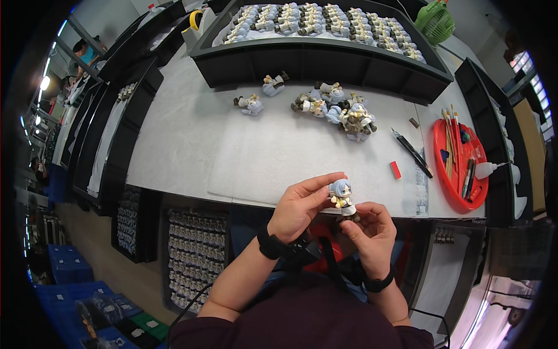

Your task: Assembling small plastic figurines and sorting them into storage trays.

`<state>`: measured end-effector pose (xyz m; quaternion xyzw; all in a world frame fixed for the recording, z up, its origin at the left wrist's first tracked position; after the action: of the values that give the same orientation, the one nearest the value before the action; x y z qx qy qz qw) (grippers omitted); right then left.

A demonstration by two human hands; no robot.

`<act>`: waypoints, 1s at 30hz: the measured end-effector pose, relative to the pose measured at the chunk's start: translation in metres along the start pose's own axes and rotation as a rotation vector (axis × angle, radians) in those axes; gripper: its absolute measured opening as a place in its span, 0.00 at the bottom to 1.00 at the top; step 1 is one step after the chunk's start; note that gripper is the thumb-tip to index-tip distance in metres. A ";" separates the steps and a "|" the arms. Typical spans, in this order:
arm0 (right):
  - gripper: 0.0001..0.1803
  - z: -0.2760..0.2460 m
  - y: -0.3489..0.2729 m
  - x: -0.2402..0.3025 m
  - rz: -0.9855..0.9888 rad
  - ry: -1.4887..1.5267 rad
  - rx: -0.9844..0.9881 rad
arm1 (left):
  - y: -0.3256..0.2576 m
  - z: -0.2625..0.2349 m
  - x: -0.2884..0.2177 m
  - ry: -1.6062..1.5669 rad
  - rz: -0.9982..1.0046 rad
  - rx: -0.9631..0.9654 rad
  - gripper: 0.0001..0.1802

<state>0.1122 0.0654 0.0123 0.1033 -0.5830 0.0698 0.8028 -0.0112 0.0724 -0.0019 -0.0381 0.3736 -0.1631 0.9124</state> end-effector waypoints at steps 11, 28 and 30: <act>0.18 0.005 -0.001 0.011 -0.131 -0.173 0.030 | -0.001 -0.005 0.003 0.072 -0.006 -0.085 0.15; 0.16 0.003 -0.002 0.000 0.023 0.103 0.040 | 0.000 0.005 -0.004 0.072 0.061 0.053 0.17; 0.17 0.001 -0.002 -0.002 0.017 0.091 0.025 | 0.000 0.006 -0.004 0.081 0.072 0.048 0.17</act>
<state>0.1109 0.0632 0.0111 0.1051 -0.5457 0.0888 0.8266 -0.0099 0.0736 0.0053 0.0039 0.4074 -0.1405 0.9024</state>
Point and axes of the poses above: each hand's wrist, its own y-axis towards the middle knuckle, its own z-axis out of the palm, x = y × z, the point moved 8 cm from there along y, towards the middle knuckle, and after that the axes turned 7 degrees about -z, right-handed, at the moved point
